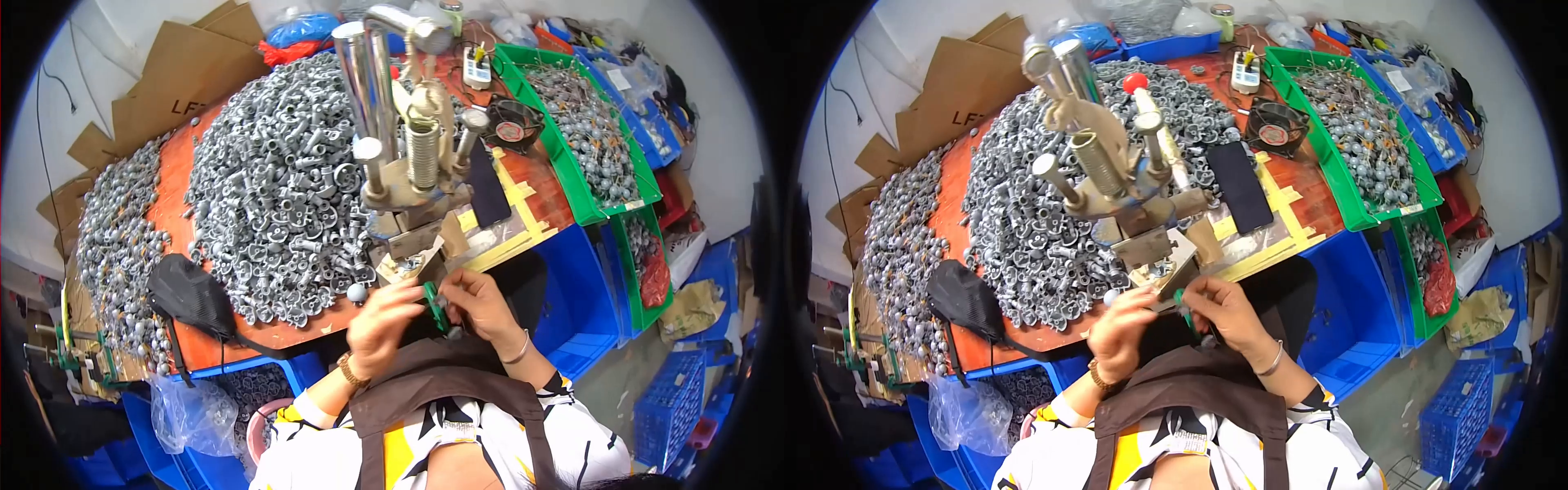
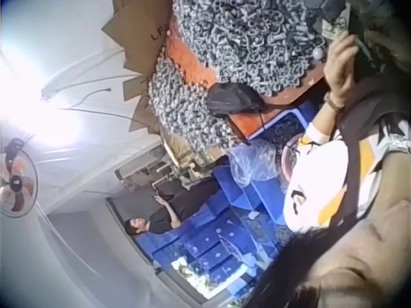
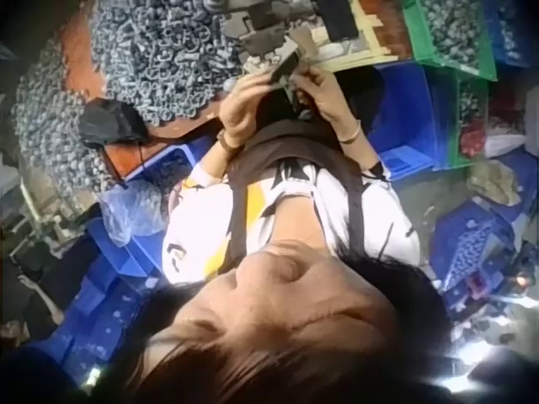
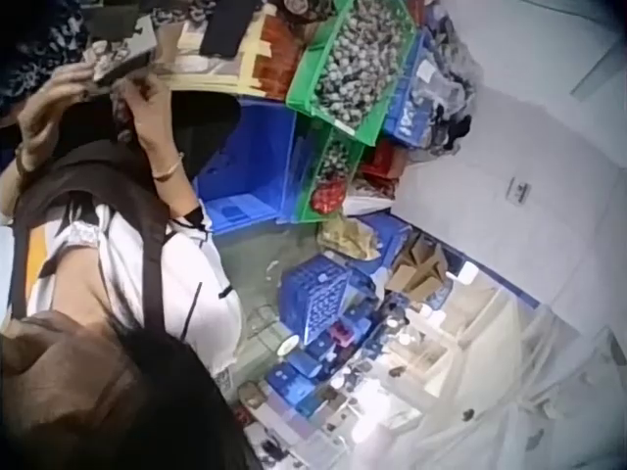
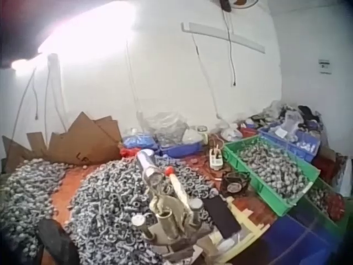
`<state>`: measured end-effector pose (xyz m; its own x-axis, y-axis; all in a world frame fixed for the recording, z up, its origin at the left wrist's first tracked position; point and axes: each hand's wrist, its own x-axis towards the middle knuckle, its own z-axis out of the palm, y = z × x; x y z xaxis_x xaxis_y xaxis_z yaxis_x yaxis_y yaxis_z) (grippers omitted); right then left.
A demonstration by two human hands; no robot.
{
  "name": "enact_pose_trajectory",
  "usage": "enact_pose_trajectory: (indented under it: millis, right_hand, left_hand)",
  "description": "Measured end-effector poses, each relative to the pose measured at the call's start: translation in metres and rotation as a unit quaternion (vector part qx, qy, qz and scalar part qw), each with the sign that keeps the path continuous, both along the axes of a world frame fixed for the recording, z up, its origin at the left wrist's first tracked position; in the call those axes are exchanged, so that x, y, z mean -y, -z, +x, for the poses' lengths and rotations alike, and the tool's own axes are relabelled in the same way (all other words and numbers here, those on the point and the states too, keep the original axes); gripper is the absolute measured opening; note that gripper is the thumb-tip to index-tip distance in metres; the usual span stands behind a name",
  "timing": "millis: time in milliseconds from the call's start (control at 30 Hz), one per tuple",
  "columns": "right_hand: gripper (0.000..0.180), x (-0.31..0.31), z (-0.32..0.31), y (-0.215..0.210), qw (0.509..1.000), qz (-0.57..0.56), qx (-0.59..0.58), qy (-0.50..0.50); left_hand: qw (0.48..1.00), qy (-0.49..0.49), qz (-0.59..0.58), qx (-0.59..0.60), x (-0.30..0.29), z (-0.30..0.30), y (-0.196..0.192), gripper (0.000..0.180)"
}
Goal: Using a manual press machine to assemble small metal eyelets onto plastic components.
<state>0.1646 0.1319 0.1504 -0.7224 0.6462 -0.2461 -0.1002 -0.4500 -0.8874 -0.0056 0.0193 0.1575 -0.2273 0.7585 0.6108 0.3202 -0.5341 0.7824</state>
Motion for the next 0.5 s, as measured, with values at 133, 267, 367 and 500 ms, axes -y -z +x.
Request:
enact_pose_trajectory:
  millis: [133,267,367,500]
  right_hand:
    - [0.009,-0.020,0.005,0.002,0.993,0.091,0.057,0.045]
    - [0.011,-0.015,-0.006,0.006,0.964,0.258,0.065,-0.007]
    - [0.016,-0.009,-0.020,0.004,0.959,0.269,0.010,-0.085]
    - [0.022,-0.005,-0.033,0.001,0.979,0.201,0.024,-0.008]
  left_hand:
    - [0.967,-0.190,-0.054,0.162,0.008,-0.007,0.011,0.022]
    - [0.871,-0.325,-0.081,-0.360,0.000,-0.003,-0.004,0.046]
    - [0.916,-0.177,-0.101,-0.346,-0.001,0.005,-0.005,0.035]
    - [0.944,-0.187,-0.158,-0.222,-0.009,0.003,0.006,0.029]
